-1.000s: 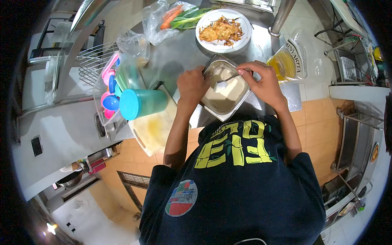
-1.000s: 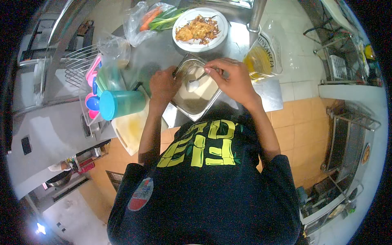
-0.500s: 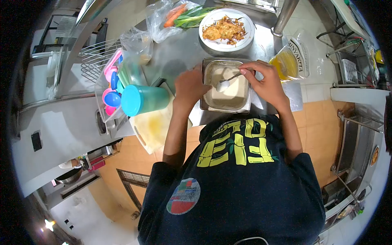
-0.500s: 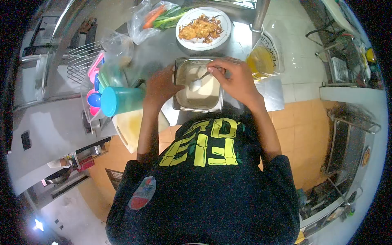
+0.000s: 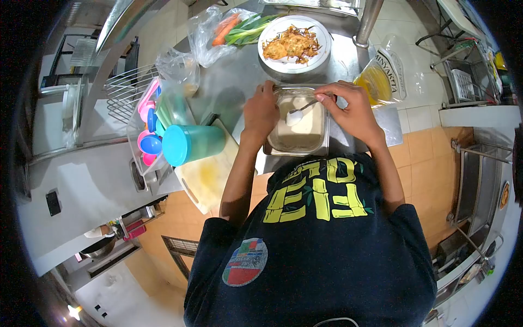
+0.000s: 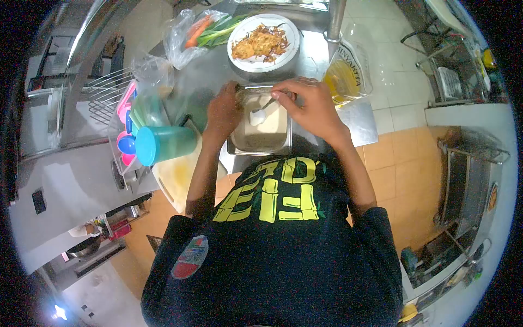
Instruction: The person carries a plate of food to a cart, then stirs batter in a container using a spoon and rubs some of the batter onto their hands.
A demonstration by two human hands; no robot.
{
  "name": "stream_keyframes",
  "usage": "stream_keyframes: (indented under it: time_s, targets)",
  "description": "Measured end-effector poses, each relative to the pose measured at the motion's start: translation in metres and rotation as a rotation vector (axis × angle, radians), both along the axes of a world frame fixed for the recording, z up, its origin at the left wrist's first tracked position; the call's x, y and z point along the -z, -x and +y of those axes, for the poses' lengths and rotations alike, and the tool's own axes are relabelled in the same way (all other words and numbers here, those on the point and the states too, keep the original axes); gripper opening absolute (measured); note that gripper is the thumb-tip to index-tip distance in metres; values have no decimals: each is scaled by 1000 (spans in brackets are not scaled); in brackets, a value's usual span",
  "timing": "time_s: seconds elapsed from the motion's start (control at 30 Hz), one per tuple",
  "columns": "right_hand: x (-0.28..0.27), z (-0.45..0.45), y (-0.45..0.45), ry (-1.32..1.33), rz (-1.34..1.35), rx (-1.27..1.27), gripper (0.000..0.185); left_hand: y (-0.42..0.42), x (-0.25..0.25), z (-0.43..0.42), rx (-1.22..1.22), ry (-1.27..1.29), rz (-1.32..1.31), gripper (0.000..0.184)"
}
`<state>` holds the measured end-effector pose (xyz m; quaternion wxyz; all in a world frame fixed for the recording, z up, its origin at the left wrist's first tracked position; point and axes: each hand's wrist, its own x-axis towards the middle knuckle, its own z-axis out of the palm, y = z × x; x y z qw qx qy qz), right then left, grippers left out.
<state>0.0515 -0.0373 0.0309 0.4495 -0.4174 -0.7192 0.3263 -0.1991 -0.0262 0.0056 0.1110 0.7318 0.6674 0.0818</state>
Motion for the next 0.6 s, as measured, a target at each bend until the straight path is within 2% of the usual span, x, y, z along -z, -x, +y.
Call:
stream_keyframes:
  time_s: [0.4, 0.6]
  targets:
    - [-5, -2, 6, 15, -51, -30, 13, 4, -12, 0, -50, -17, -7, 27]
    - [-7, -2, 6, 10, -83, -36, 11, 17, -7, -7, -47, -76, -3, 28]
